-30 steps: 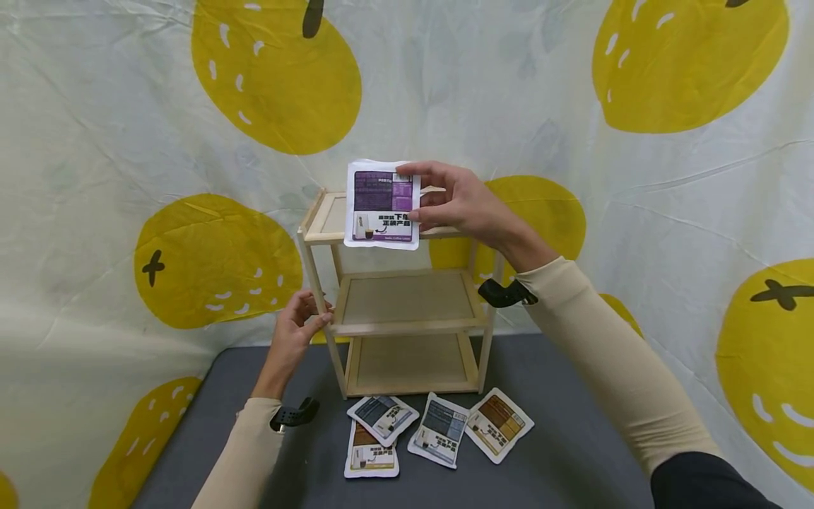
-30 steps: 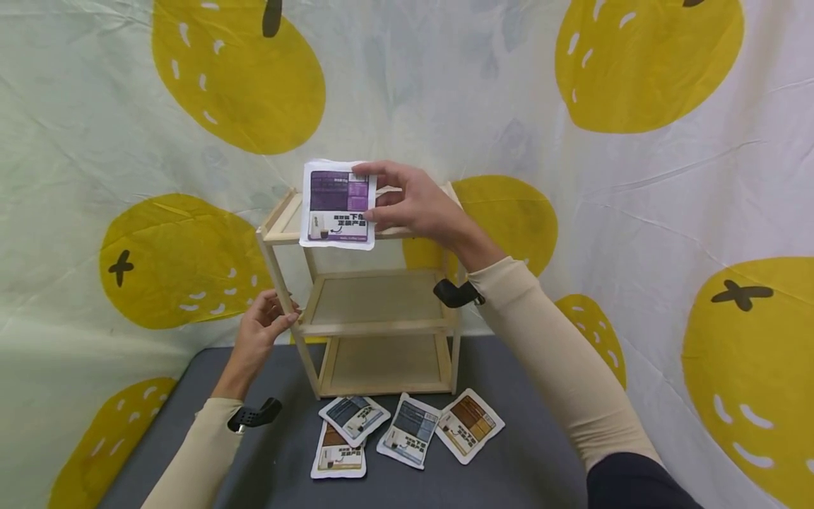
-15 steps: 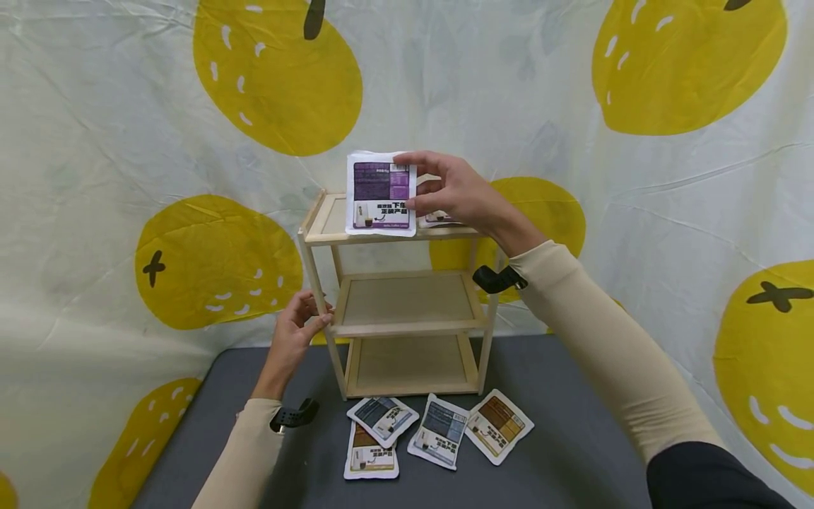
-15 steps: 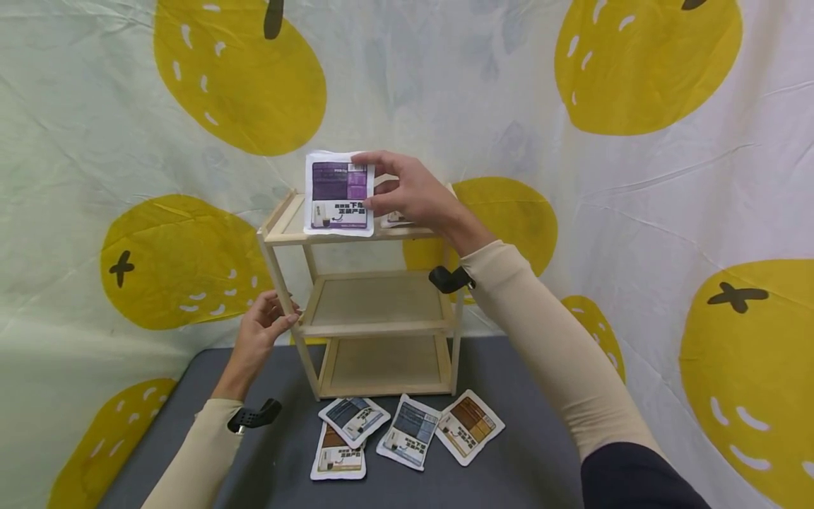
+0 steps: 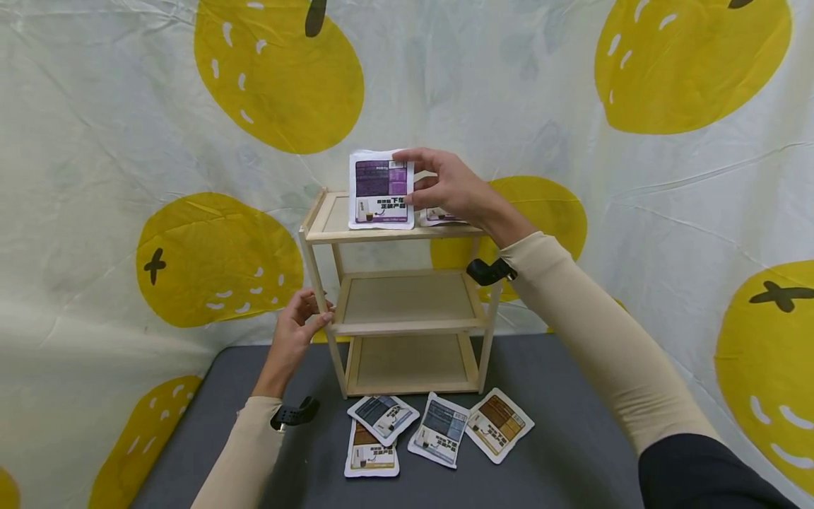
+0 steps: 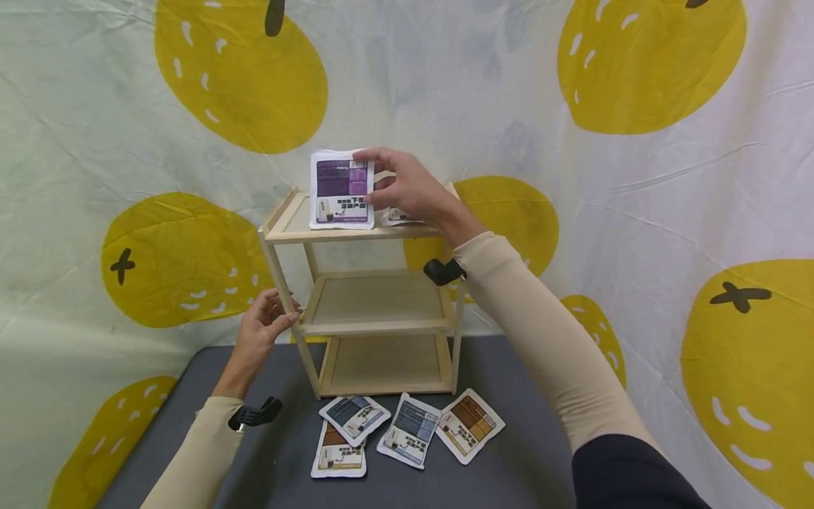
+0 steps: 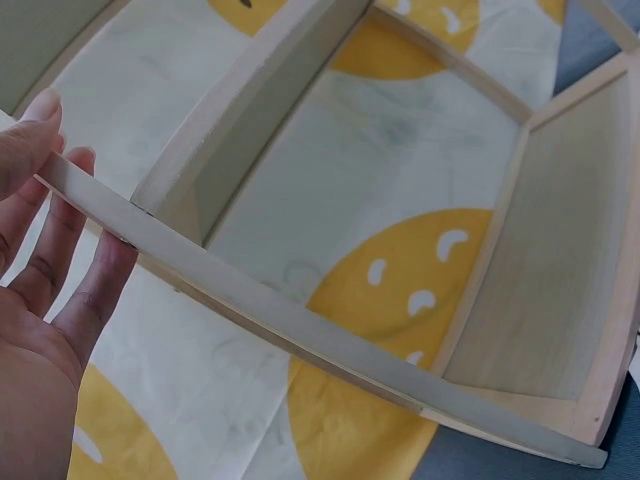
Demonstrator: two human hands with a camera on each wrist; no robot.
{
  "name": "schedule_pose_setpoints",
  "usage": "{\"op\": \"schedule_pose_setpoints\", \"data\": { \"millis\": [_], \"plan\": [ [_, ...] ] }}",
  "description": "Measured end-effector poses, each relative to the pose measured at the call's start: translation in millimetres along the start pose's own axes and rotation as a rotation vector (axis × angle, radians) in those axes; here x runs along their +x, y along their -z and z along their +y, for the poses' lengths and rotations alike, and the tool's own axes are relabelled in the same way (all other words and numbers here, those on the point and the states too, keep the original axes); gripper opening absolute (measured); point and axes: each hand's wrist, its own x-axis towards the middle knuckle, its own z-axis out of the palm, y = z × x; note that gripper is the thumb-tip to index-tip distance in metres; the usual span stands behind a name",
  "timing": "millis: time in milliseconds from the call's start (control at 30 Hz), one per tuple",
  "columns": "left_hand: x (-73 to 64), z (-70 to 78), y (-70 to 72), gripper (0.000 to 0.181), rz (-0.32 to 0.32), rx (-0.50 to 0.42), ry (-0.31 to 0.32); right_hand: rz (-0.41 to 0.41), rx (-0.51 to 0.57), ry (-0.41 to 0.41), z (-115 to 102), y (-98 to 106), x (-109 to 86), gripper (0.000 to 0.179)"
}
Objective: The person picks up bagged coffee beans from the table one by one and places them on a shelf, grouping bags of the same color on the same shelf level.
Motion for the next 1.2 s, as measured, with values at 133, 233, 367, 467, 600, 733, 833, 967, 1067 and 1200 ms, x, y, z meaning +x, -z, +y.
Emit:
{"op": "schedule_pose_setpoints", "data": {
  "millis": [133,233,367,467,600,733,833,967,1067,1200],
  "plan": [
    [-2.8,14.9,-2.6,0.038,-0.006,-0.003,0.002,0.01,-0.014,-0.013,2,-2,4.3,0.062],
    [-3.3,19.7,-3.9,0.039,-0.007,-0.004,0.0,0.02,-0.025,-0.021,2,-3,5.7,0.062],
    [-3.6,20.5,-5.0,0.039,-0.009,-0.005,-0.004,0.004,-0.025,-0.056,2,-4,5.5,0.062],
    [-4.0,20.1,-5.6,0.039,-0.012,0.0,-0.008,-0.009,-0.031,-0.079,2,-4,5.0,0.064],
    [-4.5,20.0,-6.0,0.038,-0.016,0.008,-0.012,-0.008,-0.06,-0.082,2,-3,3.6,0.063],
    [-4.7,20.9,-5.8,0.038,-0.013,0.008,-0.012,0.01,-0.107,-0.091,1,-2,2.2,0.064],
    [-4.5,21.3,-5.7,0.038,-0.01,0.004,-0.008,0.024,-0.152,-0.094,0,-1,1.4,0.067],
    [-3.8,20.7,-6.7,0.038,-0.01,-0.006,-0.011,0.037,-0.23,-0.05,1,2,-1.4,0.071],
    [-3.8,21.3,-7.6,0.038,-0.011,0.0,-0.005,0.046,-0.244,-0.025,1,2,-6.8,0.074],
    [-3.3,23.6,-8.2,0.04,-0.014,-0.007,0.02,0.044,-0.182,-0.009,-2,3,-15.5,0.075]
  ]
}}
